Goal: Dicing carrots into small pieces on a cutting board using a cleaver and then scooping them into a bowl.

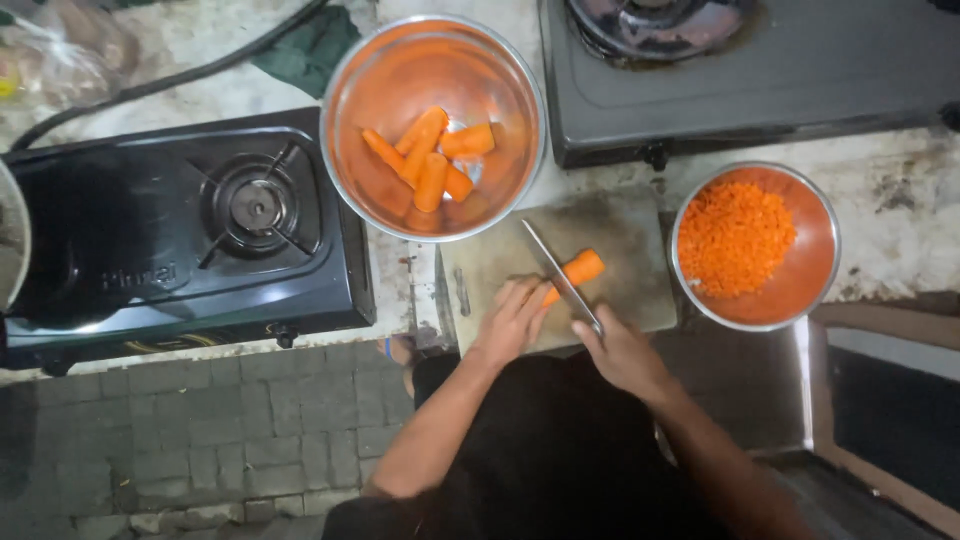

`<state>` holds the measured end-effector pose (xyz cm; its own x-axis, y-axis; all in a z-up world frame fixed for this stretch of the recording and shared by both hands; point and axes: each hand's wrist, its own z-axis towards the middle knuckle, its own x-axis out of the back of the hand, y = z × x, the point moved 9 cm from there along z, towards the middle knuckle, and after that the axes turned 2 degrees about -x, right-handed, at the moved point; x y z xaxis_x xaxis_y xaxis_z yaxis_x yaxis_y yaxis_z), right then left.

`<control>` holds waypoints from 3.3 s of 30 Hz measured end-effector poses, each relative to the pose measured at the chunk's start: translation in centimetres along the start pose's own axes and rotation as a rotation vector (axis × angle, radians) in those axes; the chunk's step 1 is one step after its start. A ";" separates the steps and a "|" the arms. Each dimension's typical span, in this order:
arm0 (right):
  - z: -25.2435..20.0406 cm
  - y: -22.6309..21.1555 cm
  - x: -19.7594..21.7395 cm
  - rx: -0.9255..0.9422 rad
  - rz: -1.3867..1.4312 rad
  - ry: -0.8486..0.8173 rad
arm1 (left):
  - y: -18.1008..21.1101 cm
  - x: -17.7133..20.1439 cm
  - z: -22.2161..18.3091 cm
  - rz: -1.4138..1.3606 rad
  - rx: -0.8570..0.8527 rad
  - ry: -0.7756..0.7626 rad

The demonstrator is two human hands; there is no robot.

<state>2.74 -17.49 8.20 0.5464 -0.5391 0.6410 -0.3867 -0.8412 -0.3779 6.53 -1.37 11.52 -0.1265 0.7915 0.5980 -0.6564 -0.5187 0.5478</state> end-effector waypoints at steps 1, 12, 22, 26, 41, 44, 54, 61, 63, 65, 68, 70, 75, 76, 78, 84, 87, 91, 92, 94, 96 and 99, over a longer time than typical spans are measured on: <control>-0.6 1.7 -0.8 0.014 -0.003 0.007 | -0.2 1.9 0.6 0.012 -0.006 0.010; -5.8 11.0 -0.2 -0.146 0.332 0.429 | -19.3 9.5 10.7 0.697 0.475 -0.275; -5.0 9.1 -1.4 -0.259 0.315 0.237 | -2.8 -5.5 3.3 -0.107 0.090 -0.405; -4.0 9.0 -1.5 -0.225 0.326 0.228 | -4.5 -9.2 -1.9 -0.512 0.506 -0.392; -2.2 7.2 -0.2 0.058 0.159 0.357 | 0.7 -5.9 -2.9 0.071 -0.210 -0.111; -2.5 7.4 0.4 0.033 0.168 0.344 | 0.3 -7.6 -3.8 0.101 -0.185 -0.084; -0.4 8.8 1.7 0.157 0.030 0.198 | -0.1 -9.1 -4.9 0.186 -0.182 -0.064; -0.5 6.7 5.4 0.276 -0.073 0.022 | 0.5 -9.0 -3.9 0.286 -0.201 -0.091; -0.8 6.1 5.6 0.278 -0.060 0.049 | 0.7 -8.6 -3.3 0.270 -0.188 -0.089; -0.6 6.0 4.9 0.259 -0.072 0.033 | 0.6 -8.6 -3.8 0.301 -0.184 -0.082; -1.8 6.1 3.5 0.194 -0.056 0.005 | 0.9 -8.3 -4.8 0.288 -0.166 -0.105; -1.5 6.2 3.7 0.193 -0.048 0.045 | 0.6 -8.5 -3.7 0.279 -0.186 -0.079; -1.4 6.2 3.1 0.301 -0.145 0.218 | -0.3 -8.5 -3.2 0.243 -0.157 -0.129; -1.5 6.0 3.1 0.306 -0.148 0.224 | -0.3 -8.6 -3.5 0.247 -0.161 -0.123; -2.0 5.7 3.1 0.327 -0.154 0.201 | 0.0 -8.9 -3.9 0.232 -0.135 -0.139; -2.2 5.8 2.7 0.398 -0.168 0.305 | -0.7 -9.1 -4.5 0.230 -0.101 -0.192; -2.3 6.0 1.9 0.280 -0.110 0.126 | -0.5 -8.7 -5.8 0.170 -0.129 -0.145; -2.1 4.5 2.9 0.215 -0.187 0.046 | -0.6 -8.9 -4.5 0.188 -0.127 -0.130; -2.5 3.9 3.6 0.135 -0.126 -0.036 | -0.6 -8.7 -4.4 0.197 -0.134 -0.120; -3.2 3.1 4.4 0.035 -0.062 -0.122 | -0.1 -8.5 -4.5 0.186 -0.139 -0.118; -2.6 2.5 4.0 -0.007 -0.186 -0.258 | -0.8 -8.3 -4.0 0.160 -0.120 -0.127; -2.0 1.7 4.7 0.037 -0.267 -0.150 | -0.1 -7.0 -2.3 0.163 -0.143 -0.067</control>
<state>3.11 -21.36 11.92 0.7296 -0.2968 0.6161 -0.1890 -0.9533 -0.2354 5.78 -6.19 5.96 -0.1932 0.6755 0.7116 -0.7308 -0.5830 0.3550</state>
